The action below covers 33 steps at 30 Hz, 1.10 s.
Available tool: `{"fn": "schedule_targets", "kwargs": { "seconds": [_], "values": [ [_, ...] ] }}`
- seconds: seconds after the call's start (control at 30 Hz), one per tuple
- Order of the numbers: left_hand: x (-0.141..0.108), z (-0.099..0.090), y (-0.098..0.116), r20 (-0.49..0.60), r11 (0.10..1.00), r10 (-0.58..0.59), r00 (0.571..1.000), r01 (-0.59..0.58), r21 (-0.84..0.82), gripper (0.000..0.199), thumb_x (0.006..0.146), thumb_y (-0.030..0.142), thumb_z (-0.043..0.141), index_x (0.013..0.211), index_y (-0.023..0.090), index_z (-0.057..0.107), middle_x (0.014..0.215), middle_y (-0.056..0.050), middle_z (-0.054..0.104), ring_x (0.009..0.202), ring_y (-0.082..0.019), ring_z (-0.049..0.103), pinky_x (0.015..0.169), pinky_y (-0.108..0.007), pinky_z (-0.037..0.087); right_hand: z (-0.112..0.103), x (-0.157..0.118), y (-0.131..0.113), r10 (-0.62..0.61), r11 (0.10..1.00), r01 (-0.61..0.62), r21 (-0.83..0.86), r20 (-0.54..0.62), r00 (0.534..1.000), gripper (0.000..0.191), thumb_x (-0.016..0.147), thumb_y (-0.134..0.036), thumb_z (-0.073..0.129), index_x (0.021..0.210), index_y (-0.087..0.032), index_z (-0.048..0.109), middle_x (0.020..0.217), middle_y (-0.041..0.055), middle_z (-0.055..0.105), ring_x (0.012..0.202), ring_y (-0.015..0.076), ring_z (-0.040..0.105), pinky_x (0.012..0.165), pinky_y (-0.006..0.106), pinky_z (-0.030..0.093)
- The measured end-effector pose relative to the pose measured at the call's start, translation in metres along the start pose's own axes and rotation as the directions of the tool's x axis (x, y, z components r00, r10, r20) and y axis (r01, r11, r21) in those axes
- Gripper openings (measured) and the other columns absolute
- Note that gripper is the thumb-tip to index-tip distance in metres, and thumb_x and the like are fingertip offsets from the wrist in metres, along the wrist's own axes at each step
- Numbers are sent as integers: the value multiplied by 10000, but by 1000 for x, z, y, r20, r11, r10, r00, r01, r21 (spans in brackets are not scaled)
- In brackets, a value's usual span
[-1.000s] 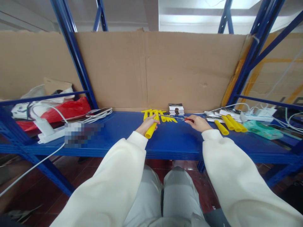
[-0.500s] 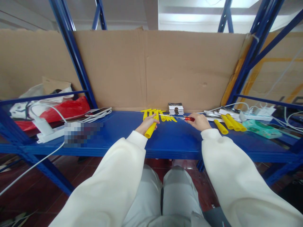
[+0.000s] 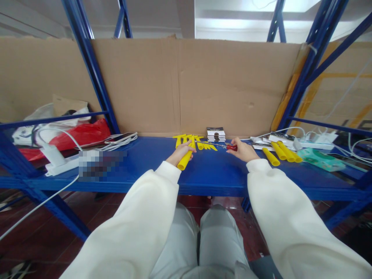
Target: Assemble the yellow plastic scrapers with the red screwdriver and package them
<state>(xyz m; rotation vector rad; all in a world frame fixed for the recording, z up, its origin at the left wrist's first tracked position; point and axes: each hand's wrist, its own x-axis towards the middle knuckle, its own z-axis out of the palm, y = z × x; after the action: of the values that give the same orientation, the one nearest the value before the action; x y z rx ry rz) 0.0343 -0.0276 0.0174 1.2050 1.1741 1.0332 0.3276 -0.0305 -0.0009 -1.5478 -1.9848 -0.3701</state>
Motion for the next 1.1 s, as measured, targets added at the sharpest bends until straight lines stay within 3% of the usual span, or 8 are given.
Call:
{"fn": "schedule_targets", "kwargs": {
  "seconds": [0.13,0.33,0.43,0.6,0.77,0.9,1.1],
  "values": [
    [0,0,-1,21,1000,6,1000,-6,-10,808,806,49,585,1553,219,327,841,-56,678,407,-66,487,389,-183,397,-1,0,-1,35,999,-36,-25,-12,999,175,790,-300,671,912,-263,552,826,30,724,704,226,670,571,281,411],
    [0,-1,-1,17,1000,1,1000,-1,-16,818,798,103,644,1546,235,339,872,-59,689,404,-61,485,385,-182,398,-3,0,0,-74,997,72,-19,-97,993,68,798,-278,653,847,-235,635,900,73,725,817,251,674,671,319,465],
    [0,-1,-1,11,1000,3,1000,-2,-25,813,800,109,643,1544,235,343,875,-61,688,408,-64,490,386,-184,403,-6,-1,0,-120,993,120,-12,-119,986,155,851,-334,626,916,-217,705,983,108,732,932,281,676,782,364,496],
    [-3,0,1,15,1000,-4,1000,4,-16,821,806,73,610,1556,234,316,881,-59,686,416,-66,502,401,-186,419,-5,-2,2,-65,997,70,24,-145,987,278,905,-402,565,1059,-237,727,1100,107,727,1030,294,666,845,391,512],
    [-5,1,4,-11,1000,-14,1000,14,-4,772,828,44,566,1544,227,343,815,-37,666,406,-64,486,406,-185,413,3,1,12,3,993,10,115,-112,994,410,779,-432,704,1133,-241,629,988,79,737,885,285,684,721,373,517],
    [-3,1,4,-14,999,-21,1000,21,-24,769,841,29,552,1549,226,327,701,0,626,399,-70,481,397,-172,388,6,3,18,15,985,2,175,-100,995,322,727,-359,724,985,-239,573,821,36,698,726,239,648,619,323,471],
    [1,-1,2,3,999,-15,1000,15,-45,775,844,31,540,1555,226,303,673,9,625,403,-85,493,407,-180,395,-1,4,18,-64,967,121,223,-245,967,218,764,-410,710,814,-227,603,834,66,670,755,240,634,684,355,493]
  ]
}}
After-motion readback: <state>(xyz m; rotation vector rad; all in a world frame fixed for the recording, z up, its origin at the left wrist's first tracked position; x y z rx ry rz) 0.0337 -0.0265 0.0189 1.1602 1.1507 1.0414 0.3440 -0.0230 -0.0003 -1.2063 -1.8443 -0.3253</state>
